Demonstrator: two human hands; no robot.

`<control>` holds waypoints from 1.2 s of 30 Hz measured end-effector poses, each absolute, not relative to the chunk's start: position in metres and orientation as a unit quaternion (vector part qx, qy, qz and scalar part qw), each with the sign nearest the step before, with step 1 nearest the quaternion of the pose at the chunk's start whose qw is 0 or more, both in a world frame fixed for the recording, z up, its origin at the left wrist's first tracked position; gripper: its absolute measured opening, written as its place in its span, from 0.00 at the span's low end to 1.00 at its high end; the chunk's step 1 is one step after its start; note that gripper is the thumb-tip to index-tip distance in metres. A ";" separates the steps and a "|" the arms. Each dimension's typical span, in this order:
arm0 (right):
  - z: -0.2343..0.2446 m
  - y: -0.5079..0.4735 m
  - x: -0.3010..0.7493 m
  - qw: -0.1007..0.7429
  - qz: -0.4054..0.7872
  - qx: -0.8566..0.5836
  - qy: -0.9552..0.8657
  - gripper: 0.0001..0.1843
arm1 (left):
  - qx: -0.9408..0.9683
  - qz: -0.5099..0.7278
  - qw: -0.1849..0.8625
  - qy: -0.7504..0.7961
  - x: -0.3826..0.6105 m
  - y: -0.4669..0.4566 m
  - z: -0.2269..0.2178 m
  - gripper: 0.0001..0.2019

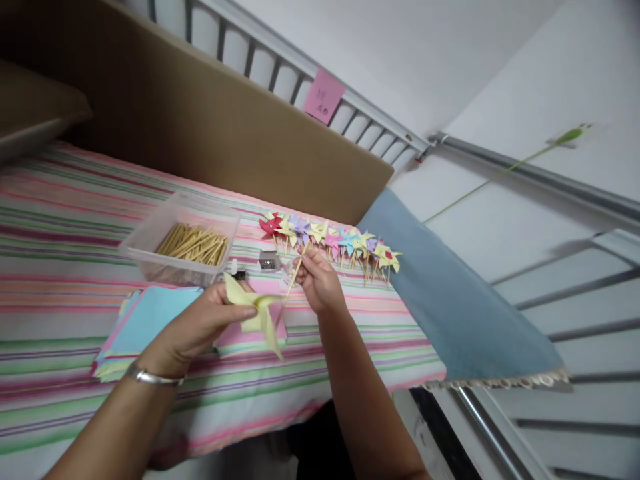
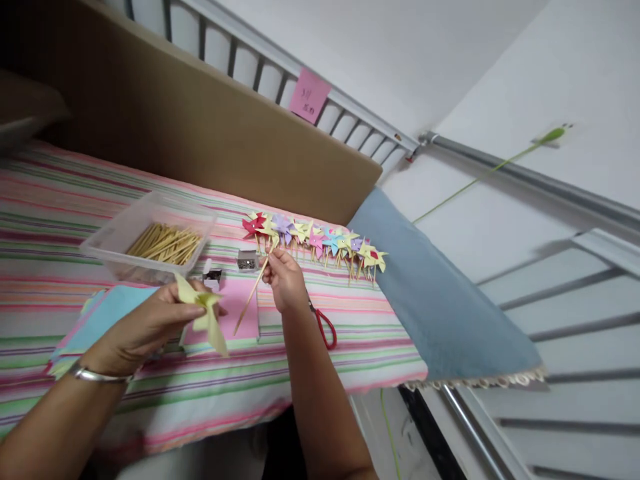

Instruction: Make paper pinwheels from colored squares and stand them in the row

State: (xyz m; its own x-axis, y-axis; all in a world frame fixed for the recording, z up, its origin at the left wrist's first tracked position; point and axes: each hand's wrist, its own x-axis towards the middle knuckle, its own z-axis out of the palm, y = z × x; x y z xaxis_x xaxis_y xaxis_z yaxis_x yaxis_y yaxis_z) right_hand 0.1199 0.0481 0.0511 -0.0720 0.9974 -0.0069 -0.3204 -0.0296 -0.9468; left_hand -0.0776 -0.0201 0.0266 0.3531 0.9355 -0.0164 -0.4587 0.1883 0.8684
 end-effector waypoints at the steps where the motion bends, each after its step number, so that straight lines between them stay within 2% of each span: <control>1: 0.046 0.044 0.126 0.553 0.607 -0.401 -0.407 0.12 | 0.394 0.508 0.703 0.304 -0.079 -0.018 0.026 0.11; 6: 0.014 0.028 0.141 0.542 0.635 -0.426 -0.348 0.12 | 0.358 0.550 0.668 0.350 -0.074 -0.011 0.021 0.10; 10: -0.003 0.022 0.139 0.518 0.632 -0.421 -0.394 0.09 | 0.399 0.525 0.651 0.376 -0.063 -0.008 0.012 0.09; 15: 0.002 0.019 0.136 0.479 0.600 -0.423 -0.481 0.07 | 0.535 0.508 0.558 0.381 -0.054 -0.005 0.008 0.04; 19: 0.008 0.018 0.141 0.462 0.582 -0.435 -0.509 0.06 | 0.612 0.472 0.486 0.408 -0.045 -0.003 0.009 0.03; 23: 0.009 0.014 0.142 0.456 0.591 -0.438 -0.500 0.08 | 0.632 0.479 0.451 0.409 -0.037 -0.004 0.010 0.03; 36: 0.014 0.007 0.129 0.466 0.585 -0.425 -0.510 0.04 | 0.637 0.548 0.365 0.401 -0.034 -0.007 0.009 0.02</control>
State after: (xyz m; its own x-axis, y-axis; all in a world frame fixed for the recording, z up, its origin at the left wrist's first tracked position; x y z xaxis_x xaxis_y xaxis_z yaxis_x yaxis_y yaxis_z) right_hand 0.1287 0.0074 0.0137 -0.2037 0.9788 -0.0222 -0.1121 -0.0459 -0.9926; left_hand -0.0339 -0.0073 0.0087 0.0787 0.9111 0.4045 0.1108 -0.4113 0.9048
